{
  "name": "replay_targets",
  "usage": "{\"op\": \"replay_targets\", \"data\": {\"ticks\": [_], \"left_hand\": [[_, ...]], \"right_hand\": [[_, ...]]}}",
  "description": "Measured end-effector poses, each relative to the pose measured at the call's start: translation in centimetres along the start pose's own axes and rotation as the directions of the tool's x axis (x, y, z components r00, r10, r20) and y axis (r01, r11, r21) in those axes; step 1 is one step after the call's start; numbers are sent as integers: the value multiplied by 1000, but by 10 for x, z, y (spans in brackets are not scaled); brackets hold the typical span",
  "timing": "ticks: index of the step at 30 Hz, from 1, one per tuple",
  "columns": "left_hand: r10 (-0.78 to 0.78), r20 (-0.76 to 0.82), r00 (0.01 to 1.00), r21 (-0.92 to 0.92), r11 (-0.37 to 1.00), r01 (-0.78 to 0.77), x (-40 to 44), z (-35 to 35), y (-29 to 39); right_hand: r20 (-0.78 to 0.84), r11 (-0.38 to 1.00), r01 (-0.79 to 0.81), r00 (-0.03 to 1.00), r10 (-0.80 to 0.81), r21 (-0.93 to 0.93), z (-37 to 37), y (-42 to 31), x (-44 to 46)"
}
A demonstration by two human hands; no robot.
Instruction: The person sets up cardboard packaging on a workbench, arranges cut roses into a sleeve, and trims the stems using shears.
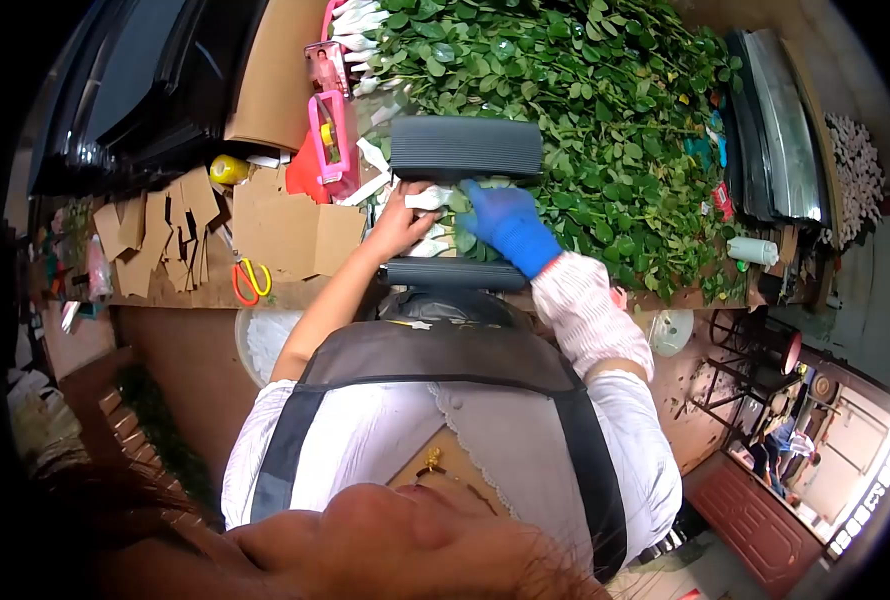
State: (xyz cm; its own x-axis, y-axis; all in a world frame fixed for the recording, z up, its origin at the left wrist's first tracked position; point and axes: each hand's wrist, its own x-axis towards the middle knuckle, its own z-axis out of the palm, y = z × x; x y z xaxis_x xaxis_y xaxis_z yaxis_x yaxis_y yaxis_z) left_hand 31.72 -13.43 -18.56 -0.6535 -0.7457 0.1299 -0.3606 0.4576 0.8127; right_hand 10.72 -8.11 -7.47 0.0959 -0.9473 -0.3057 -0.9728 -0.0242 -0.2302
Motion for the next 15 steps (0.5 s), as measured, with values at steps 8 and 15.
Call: {"op": "replay_targets", "data": {"ticks": [8,15], "left_hand": [[-157,-205,966,82,981,177,5,-16,9],[-223,-449,865,-208,968,142,-12,-5,13]], "right_hand": [[-109,992,-64,993,51,-113,62,15,43],[-209,984,-8,977,-30,-179,76,24,44]]}}
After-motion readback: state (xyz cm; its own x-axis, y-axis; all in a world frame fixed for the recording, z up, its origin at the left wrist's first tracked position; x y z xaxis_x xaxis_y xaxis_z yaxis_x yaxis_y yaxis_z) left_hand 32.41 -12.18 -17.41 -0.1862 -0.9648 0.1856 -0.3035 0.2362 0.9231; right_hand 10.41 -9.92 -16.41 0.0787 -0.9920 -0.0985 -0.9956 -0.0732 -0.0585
